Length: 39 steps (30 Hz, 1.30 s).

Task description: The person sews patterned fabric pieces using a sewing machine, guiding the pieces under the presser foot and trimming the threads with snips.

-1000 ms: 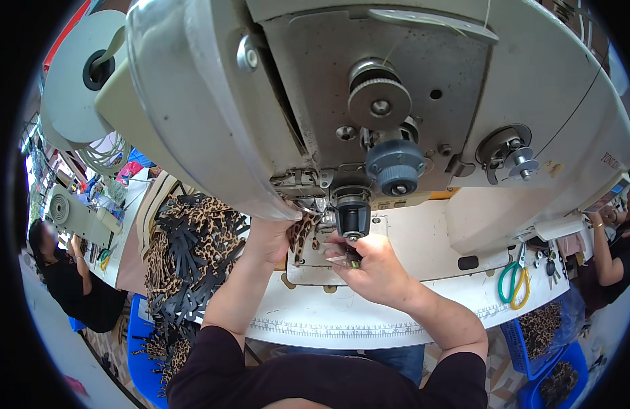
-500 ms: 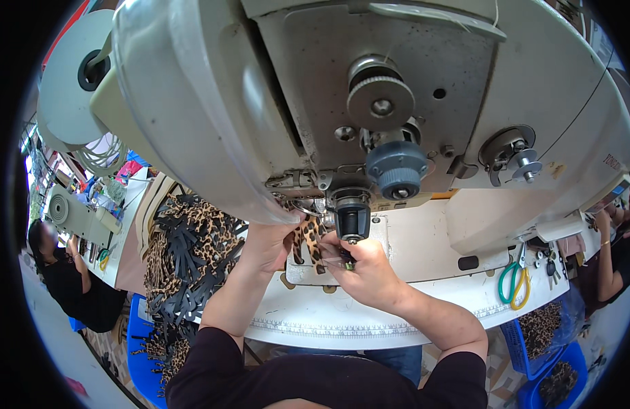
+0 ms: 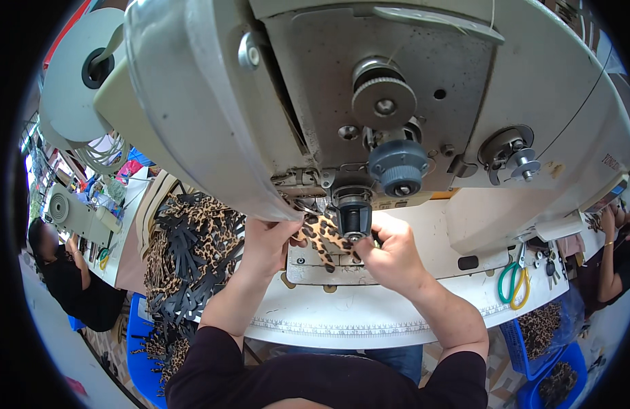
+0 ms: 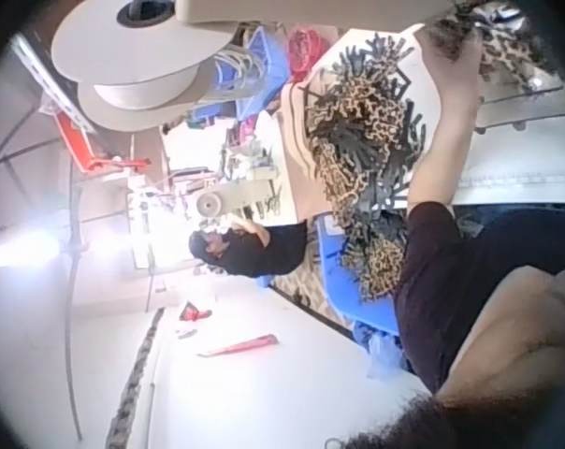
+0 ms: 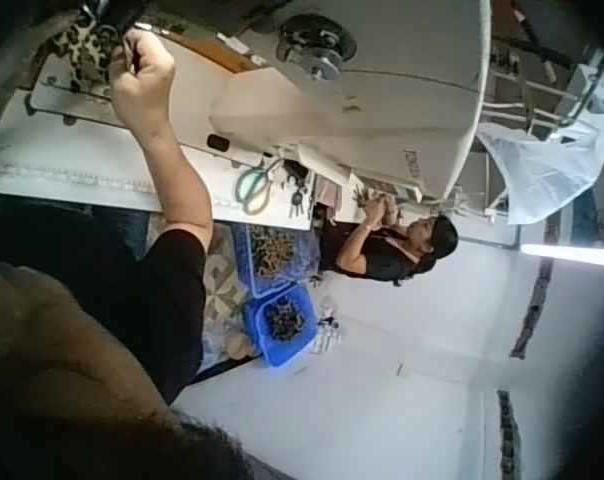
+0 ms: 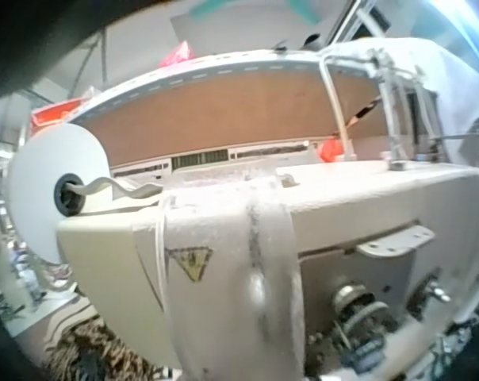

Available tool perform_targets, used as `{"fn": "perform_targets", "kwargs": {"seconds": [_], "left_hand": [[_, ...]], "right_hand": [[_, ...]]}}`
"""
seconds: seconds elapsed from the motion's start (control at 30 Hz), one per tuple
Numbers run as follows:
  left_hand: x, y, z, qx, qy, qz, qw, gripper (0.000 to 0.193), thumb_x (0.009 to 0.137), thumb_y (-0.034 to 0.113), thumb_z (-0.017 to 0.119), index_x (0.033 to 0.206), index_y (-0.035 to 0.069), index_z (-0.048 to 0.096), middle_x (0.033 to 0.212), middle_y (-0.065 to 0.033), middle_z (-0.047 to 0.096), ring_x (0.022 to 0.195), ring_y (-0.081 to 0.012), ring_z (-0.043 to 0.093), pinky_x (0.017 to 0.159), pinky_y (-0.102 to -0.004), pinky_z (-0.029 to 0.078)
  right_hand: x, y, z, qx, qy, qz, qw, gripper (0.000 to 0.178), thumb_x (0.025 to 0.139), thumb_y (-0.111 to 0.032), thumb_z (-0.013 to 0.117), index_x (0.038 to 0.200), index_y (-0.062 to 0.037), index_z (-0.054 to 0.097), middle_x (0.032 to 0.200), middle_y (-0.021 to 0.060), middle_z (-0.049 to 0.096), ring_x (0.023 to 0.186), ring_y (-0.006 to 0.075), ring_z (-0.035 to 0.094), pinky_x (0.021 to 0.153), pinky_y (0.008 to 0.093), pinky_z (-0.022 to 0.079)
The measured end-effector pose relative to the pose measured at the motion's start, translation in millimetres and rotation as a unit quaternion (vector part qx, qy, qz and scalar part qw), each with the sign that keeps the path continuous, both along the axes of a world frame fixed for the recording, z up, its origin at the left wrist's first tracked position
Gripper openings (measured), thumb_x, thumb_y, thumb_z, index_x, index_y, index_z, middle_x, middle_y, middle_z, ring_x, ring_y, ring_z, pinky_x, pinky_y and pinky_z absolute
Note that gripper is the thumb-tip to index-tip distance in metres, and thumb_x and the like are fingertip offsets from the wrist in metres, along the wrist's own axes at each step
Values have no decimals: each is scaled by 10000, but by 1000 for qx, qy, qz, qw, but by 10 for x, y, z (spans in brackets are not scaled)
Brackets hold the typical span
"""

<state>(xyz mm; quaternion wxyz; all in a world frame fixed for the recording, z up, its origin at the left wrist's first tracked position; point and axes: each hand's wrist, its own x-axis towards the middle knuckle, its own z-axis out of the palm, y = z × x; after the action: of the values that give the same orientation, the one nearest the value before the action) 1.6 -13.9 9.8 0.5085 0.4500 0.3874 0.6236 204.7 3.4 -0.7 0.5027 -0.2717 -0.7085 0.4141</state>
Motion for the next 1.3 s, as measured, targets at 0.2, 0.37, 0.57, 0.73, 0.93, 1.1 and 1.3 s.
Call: {"fn": "perform_targets", "kwargs": {"seconds": [0.2, 0.37, 0.57, 0.73, 0.93, 1.1, 1.3], "left_hand": [[131, -150, -11, 62, 7, 23, 998, 325, 830, -13, 612, 851, 91, 305, 857, -94, 571, 718, -137, 626, 543, -260, 569], [46, -54, -72, 56, 11, 22, 998, 317, 828, 2, 630, 857, 80, 324, 864, -91, 572, 725, -125, 603, 544, -232, 522], [-26, -76, -16, 373, 454, 158, 794, 261, 700, 14, 697, 881, 65, 516, 1014, -62, 552, 846, -218, 525, 725, -356, 419], [122, -14, -67, 465, 556, 152, 672, 320, 586, 95, 699, 889, 106, 595, 974, 0, 581, 870, -218, 545, 749, -364, 406], [11, 134, -123, 528, 492, 130, 680, 309, 573, 91, 694, 867, 109, 603, 922, 4, 592, 829, -203, 590, 716, -339, 408], [-13, 126, -131, 531, 495, 144, 672, 296, 590, 69, 692, 872, 111, 612, 915, 4, 601, 822, -198, 596, 719, -339, 405], [-71, 137, -186, 487, 496, 142, 705, 274, 642, 65, 708, 898, 112, 621, 916, 1, 612, 813, -201, 595, 724, -350, 407]], "right_hand": [[71, 60, 215, -47, -16, -61, 997, 176, 848, -67, 529, 729, 18, 627, 524, 2, 521, 489, 67, 443, 482, 229, 372], [67, 40, 171, 31, -15, -59, 998, 136, 836, -43, 526, 760, 12, 623, 571, 2, 536, 525, 64, 475, 509, 232, 400], [21, -120, 89, -172, -10, 81, 982, 91, 875, 30, 466, 950, 7, 512, 842, 64, 596, 826, 121, 589, 804, 265, 476], [-144, -166, -19, -92, 1, 142, 986, 74, 871, 73, 435, 899, 5, 443, 885, 89, 565, 815, 133, 602, 728, 253, 485], [-164, -161, -5, -52, 11, 149, 987, 85, 865, 71, 466, 937, 26, 454, 866, 93, 567, 843, 149, 619, 706, 254, 492], [-72, -59, -65, 138, -134, -25, 981, 341, 762, 105, 544, 1089, 15, 510, 798, 63, 576, 721, 110, 606, 599, 226, 489], [-133, -78, -50, 187, -163, -45, 968, 489, 678, 142, 551, 1135, -30, 526, 802, 48, 565, 649, 94, 559, 559, 216, 474]]}}
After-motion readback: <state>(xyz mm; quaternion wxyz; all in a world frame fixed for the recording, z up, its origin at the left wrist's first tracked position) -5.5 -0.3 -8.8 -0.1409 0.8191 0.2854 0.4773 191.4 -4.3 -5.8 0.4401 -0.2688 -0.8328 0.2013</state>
